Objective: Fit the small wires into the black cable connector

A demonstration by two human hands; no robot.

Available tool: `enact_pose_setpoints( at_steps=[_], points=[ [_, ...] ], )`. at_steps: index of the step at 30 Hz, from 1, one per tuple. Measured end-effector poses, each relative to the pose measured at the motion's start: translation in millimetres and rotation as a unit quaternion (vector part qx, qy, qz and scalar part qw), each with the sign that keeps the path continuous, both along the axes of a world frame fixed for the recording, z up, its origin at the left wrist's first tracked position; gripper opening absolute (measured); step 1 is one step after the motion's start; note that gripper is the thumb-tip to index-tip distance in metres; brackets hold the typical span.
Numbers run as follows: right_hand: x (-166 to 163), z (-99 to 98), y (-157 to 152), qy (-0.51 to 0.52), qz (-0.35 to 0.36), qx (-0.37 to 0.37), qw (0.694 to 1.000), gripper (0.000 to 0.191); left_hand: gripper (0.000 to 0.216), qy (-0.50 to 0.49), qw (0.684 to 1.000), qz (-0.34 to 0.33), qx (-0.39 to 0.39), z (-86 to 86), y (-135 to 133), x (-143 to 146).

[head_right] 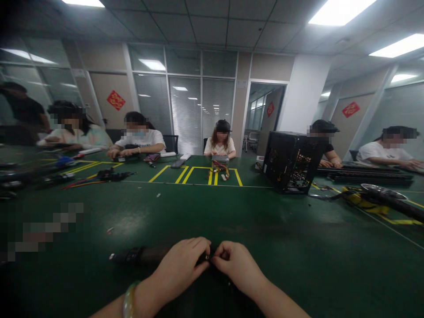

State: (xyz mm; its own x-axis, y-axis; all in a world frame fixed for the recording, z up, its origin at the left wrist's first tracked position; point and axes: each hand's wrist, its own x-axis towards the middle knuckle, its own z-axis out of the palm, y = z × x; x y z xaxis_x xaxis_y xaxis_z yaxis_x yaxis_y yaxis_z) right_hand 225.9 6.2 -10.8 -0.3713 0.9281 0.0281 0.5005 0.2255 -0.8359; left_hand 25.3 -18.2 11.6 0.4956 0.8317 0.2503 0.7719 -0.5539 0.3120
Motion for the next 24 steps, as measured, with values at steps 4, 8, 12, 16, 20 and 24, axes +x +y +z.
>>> enact_pose_setpoints(
  at_steps=[4,8,12,16,20,24],
  points=[
    [-0.5,-0.3,0.5,-0.005,0.001,0.002,1.0,0.009,0.009,-0.005,1.0,-0.007,0.009,1.4,-0.8,-0.7],
    [-0.2,0.3,0.4,-0.007,0.002,-0.002,1.0,0.01,0.007,-0.017,0.999,-0.022,0.015,1.7,-0.6,-1.7],
    [-0.5,1.6,-0.7,0.001,0.0,-0.013,1.0,0.011,0.008,-0.026,0.999,-0.024,0.017,0.3,0.5,-1.7],
    [-1.6,1.0,-1.5,0.002,-0.004,-0.014,1.0,0.013,0.009,-0.023,0.999,-0.025,0.013,0.7,-0.7,-0.7],
    [-1.3,-0.9,-1.1,0.006,-0.005,-0.014,1.0,0.013,0.015,-0.023,1.0,-0.008,0.007,3.2,-2.8,-0.4],
    [-0.8,-0.8,-0.3,0.002,-0.007,-0.018,1.0,0.012,0.013,-0.021,1.0,-0.013,0.007,3.7,-3.1,-0.4]
  ],
)
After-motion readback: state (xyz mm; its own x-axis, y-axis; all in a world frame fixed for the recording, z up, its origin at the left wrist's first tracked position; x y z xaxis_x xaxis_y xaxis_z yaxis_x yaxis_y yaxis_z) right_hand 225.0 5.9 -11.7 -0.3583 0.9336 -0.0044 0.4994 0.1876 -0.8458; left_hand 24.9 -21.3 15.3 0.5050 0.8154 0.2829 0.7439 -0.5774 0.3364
